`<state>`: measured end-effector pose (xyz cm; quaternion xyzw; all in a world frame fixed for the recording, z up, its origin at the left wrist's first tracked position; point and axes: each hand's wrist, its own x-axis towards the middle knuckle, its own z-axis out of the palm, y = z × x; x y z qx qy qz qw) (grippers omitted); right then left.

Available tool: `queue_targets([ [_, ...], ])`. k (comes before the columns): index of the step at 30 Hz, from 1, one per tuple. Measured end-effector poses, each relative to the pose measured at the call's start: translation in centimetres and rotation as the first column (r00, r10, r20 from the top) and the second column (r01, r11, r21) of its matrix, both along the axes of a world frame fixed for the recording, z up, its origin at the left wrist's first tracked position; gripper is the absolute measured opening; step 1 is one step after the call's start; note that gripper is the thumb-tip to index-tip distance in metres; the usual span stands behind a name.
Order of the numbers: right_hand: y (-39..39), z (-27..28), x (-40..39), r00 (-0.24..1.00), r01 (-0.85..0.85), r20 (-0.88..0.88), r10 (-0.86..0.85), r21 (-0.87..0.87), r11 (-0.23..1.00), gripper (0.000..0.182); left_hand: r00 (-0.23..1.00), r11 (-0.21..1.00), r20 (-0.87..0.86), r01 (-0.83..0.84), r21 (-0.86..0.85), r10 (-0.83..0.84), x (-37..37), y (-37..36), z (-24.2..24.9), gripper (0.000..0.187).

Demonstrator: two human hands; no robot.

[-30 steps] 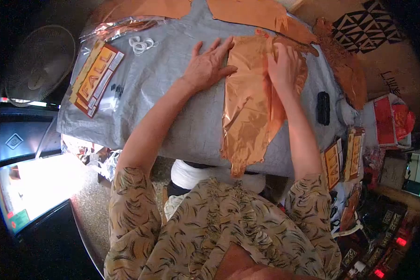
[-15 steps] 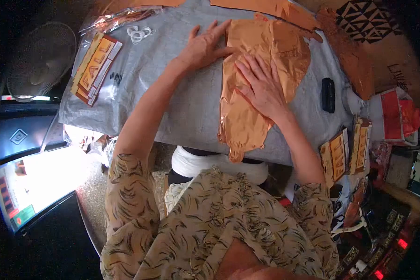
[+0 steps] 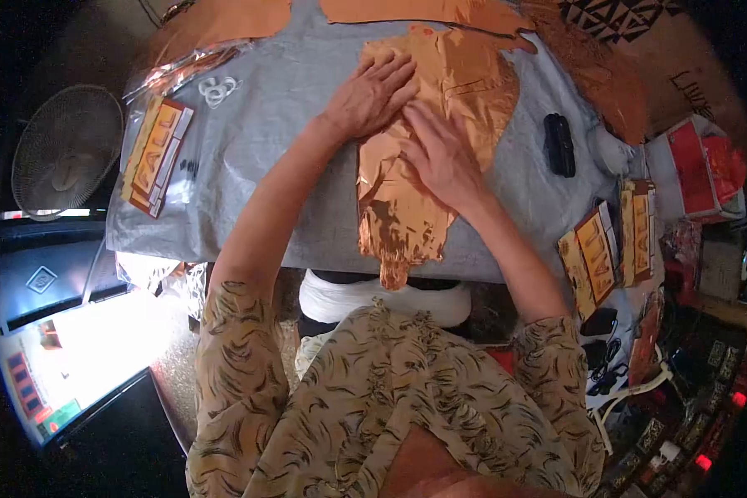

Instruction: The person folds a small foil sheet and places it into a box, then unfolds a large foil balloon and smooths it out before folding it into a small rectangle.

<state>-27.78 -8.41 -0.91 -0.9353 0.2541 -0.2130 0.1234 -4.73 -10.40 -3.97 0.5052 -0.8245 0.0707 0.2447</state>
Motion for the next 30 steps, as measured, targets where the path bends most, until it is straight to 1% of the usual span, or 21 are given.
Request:
queue_targets([
  [2, 1.2, 0.9, -1.3, 0.992, 0.127, 0.031, -0.124, -0.092, 0.988, 0.058, 0.989, 0.998, 0.133, -0.052, -0.044, 0.057, -0.1, 0.5, 0.1, 0.044],
  [4, 3.0, 0.8, -2.2, 0.991, 0.131, 0.013, -0.13, -0.13, 0.983, 0.06, 0.994, 0.998, 0.099, -0.049, -0.036, 0.052, -0.1, 0.7, 0.4, 0.046],
  [6, 4.8, 0.6, -2.7, 0.972, 0.177, -0.135, -0.193, -0.12, 0.977, 0.065, 0.997, 0.999, 0.063, -0.031, -0.028, 0.033, -0.1, 0.3, 0.1, 0.048],
  [7, 5.4, 0.0, -2.7, 0.97, 0.187, -0.132, -0.205, -0.137, 0.973, 0.069, 0.997, 1.0, 0.07, -0.031, -0.006, 0.031, 0.2, 0.0, -0.3, 0.053],
  [8, 6.0, 0.0, -2.6, 0.968, 0.191, -0.136, -0.209, -0.138, 0.972, 0.069, 0.997, 0.999, 0.076, -0.033, 0.016, 0.032, 0.1, 0.0, 0.0, 0.059],
  [10, 7.3, 0.0, -2.2, 0.966, 0.21, -0.133, -0.224, -0.107, 0.972, 0.07, 0.995, 0.999, 0.094, -0.028, 0.036, 0.025, 0.0, 0.4, 0.7, 0.058],
  [12, 7.9, -0.4, -2.0, 0.964, 0.227, -0.11, -0.24, -0.121, 0.966, 0.071, 0.993, 0.998, 0.116, -0.025, 0.057, 0.019, 0.2, 0.5, 0.6, 0.057],
  [14, 8.6, -0.5, -2.0, 0.959, 0.252, -0.103, -0.264, -0.121, 0.96, 0.072, 0.997, 1.0, 0.079, -0.024, 0.014, 0.023, 0.1, 0.6, 0.6, 0.054],
  [15, 8.8, -0.5, -1.9, 0.958, 0.253, -0.106, -0.266, -0.122, 0.96, 0.072, 0.997, 1.0, 0.075, -0.022, 0.015, 0.021, 0.0, 0.7, 0.7, 0.054],
  [17, 9.2, -0.6, -1.8, 0.957, 0.258, -0.101, -0.27, -0.12, 0.959, 0.073, 0.999, 0.998, -0.007, -0.04, 0.05, 0.04, -0.1, 0.7, 0.9, 0.052],
  [18, 9.4, -0.5, -1.8, 0.957, 0.259, -0.103, -0.272, -0.121, 0.958, 0.073, 0.999, 0.998, -0.01, -0.038, 0.05, 0.038, -0.2, 0.8, 0.9, 0.052],
  [20, 9.7, -0.5, -1.7, 0.951, 0.269, -0.129, -0.281, -0.107, 0.957, 0.073, 0.992, 1.0, 0.122, -0.021, -0.009, 0.022, 0.0, 0.9, 0.9, 0.053],
  [21, 9.7, -0.6, -1.7, 0.952, 0.266, -0.13, -0.278, -0.108, 0.958, 0.073, 0.992, 1.0, 0.121, -0.024, -0.009, 0.025, 0.0, 0.9, 0.7, 0.053],
  [23, 9.8, -1.1, -1.5, 0.951, 0.284, -0.103, -0.293, -0.096, 0.954, 0.074, 0.999, 0.998, 0.021, -0.033, 0.062, 0.031, -0.2, 0.8, 0.7, 0.053],
  [24, 9.8, -1.2, -1.4, 0.952, 0.28, -0.101, -0.289, -0.097, 0.955, 0.074, 0.999, 0.997, 0.023, -0.037, 0.06, 0.036, -0.2, 0.9, 0.8, 0.053],
  [26, 9.7, -1.2, -1.3, 0.951, 0.286, -0.102, -0.293, -0.079, 0.955, 0.074, 0.991, 0.998, 0.121, -0.054, 0.032, 0.05, -0.4, 1.2, 0.8, 0.055],
  [30, 9.6, -0.9, -1.3, 0.955, 0.279, -0.093, -0.282, -0.05, 0.959, 0.073, 0.988, 0.997, 0.142, -0.067, 0.041, 0.061, -0.6, 1.2, 1.0, 0.057],
])
